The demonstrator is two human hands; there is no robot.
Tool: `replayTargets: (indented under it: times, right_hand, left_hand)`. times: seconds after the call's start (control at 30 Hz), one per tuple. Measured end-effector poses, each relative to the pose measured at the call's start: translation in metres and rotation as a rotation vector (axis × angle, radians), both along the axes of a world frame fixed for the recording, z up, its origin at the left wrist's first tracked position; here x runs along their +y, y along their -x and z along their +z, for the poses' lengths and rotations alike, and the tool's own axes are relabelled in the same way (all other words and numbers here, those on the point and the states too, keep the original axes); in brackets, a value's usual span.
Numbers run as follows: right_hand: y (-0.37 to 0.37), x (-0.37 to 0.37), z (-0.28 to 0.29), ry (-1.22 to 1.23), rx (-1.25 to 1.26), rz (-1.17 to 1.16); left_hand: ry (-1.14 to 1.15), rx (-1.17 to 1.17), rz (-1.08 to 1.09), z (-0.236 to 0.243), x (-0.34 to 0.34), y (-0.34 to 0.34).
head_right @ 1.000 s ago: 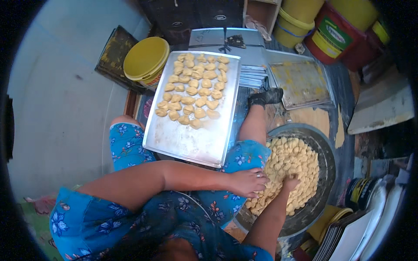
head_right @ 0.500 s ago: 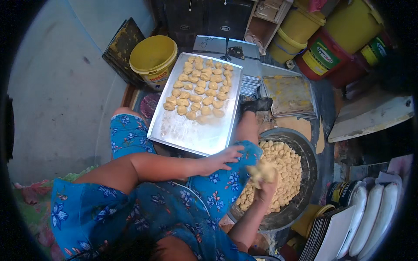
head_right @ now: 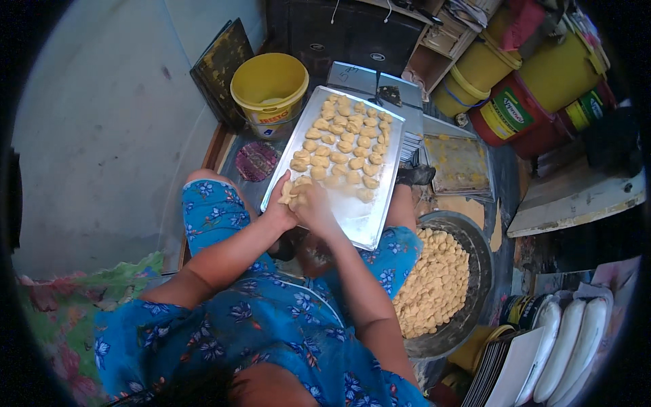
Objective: The person places pieces of dough onto a metal tray, wipes a separate tray with a cloth, and handles a large amount of dough in a black tub.
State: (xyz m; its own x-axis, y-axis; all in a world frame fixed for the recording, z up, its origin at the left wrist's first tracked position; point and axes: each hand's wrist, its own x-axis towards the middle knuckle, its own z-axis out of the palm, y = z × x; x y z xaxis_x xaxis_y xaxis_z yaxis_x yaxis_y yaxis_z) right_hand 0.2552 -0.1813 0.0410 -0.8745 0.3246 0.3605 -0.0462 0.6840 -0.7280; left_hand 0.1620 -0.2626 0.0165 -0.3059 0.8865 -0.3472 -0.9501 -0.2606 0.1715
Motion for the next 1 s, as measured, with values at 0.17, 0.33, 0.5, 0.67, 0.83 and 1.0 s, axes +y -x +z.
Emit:
replayTargets:
  times: [0.17, 0.33, 0.5, 0.67, 0.83, 1.0]
  right_hand:
    - [0.016, 0.021, -0.03, 0.32, -0.062, -0.03]
    - [0.029, 0.008, 0.023, 1.065, 0.219, -0.25]
    - [0.036, 0.033, -0.017, 0.711, 0.011, -0.301]
    - [0.055, -0.007, 0.002, 0.215, -0.117, -0.295]
    - [0.056, -0.011, 0.022, 0.098, -0.173, -0.214]
    - [0.032, -0.014, 0.043, 0.259, -0.351, 0.164]
  left_hand:
    - [0.017, -0.062, 0.011, -0.013, -0.004, 0.01]
    - [0.058, -0.122, -0.01, -0.025, -0.012, 0.023]
    - [-0.007, -0.108, -0.031, -0.022, -0.047, 0.025]
    - [-0.036, -0.135, -0.005, -0.02, -0.073, 0.029]
    - [0.011, -0.031, -0.041, -0.021, -0.07, 0.034]
    - [0.04, 0.019, -0.121, -0.034, -0.063, 0.034]
